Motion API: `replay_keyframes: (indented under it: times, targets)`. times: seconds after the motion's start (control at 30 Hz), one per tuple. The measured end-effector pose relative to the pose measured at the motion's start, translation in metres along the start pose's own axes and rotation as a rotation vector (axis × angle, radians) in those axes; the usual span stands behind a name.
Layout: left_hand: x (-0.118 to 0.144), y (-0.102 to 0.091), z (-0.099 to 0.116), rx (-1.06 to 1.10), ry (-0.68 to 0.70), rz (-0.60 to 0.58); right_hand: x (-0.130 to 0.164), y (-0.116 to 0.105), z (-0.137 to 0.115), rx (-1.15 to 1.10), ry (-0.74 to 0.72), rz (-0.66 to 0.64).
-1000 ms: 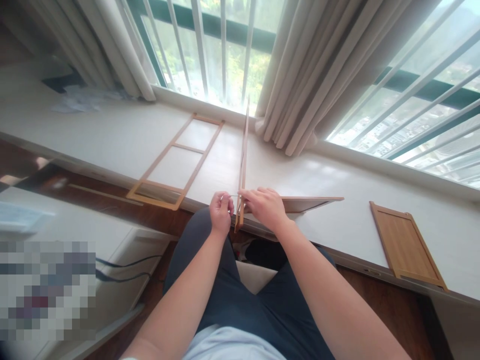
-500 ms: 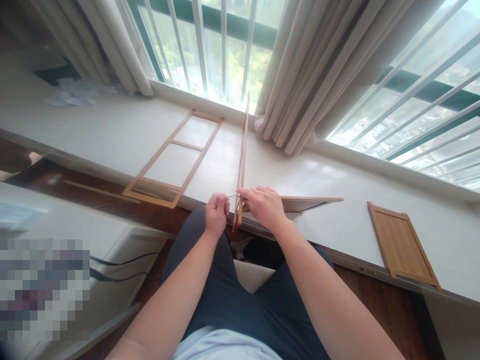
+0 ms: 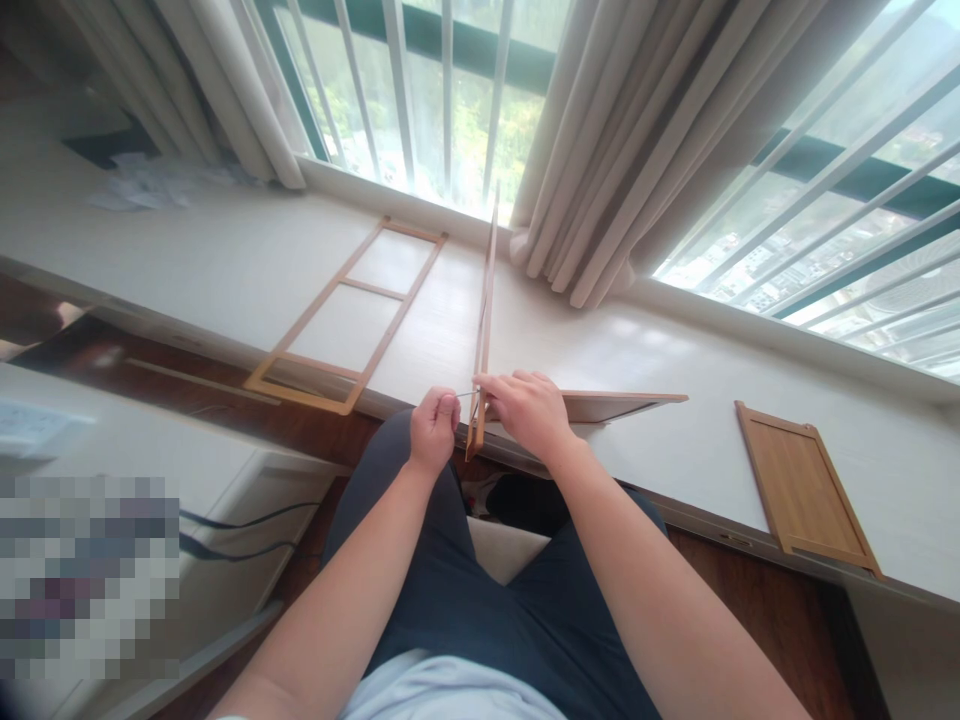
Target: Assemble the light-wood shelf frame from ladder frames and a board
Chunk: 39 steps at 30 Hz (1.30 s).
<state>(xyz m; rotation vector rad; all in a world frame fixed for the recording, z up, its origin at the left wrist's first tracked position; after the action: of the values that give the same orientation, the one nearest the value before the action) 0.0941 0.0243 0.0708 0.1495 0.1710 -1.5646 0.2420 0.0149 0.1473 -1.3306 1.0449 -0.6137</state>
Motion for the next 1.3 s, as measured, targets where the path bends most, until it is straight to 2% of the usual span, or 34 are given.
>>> replay_keyframes:
  times: [0.17, 0.43, 0.77, 0.97, 1.3]
  targets:
    - [-0.002, -0.002, 0.000, -0.067, -0.002, -0.030, 0.000, -0.001, 0.000, -0.002, -0.003, 0.013]
    - [-0.003, -0.008, -0.002, -0.055, -0.031, 0.017, 0.000, -0.002, -0.001, -0.005, -0.006, 0.011]
    - [-0.004, -0.005, 0.008, -0.148, 0.122, -0.009, 0.001, -0.005, -0.002, -0.008, -0.027, 0.040]
    - [-0.005, -0.006, 0.010, -0.176, 0.142, -0.012, 0.000, -0.005, -0.003, -0.016, -0.031, 0.039]
    - [-0.018, -0.009, 0.022, -0.299, 0.182, -0.166, 0.001, -0.004, -0.001, -0.011, -0.026, 0.039]
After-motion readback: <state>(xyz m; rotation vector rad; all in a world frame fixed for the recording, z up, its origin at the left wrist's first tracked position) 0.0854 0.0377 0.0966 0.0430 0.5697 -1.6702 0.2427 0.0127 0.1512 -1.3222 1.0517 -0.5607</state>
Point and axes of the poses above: each hand's wrist, its own x-axis away from the middle knuckle, its own y-axis out of the palm, z = x × y, the point moved 8 cm from there along -x, towards the middle knuckle, and after that the axes turned 2 degrees about -y, right-handed, at the moved point
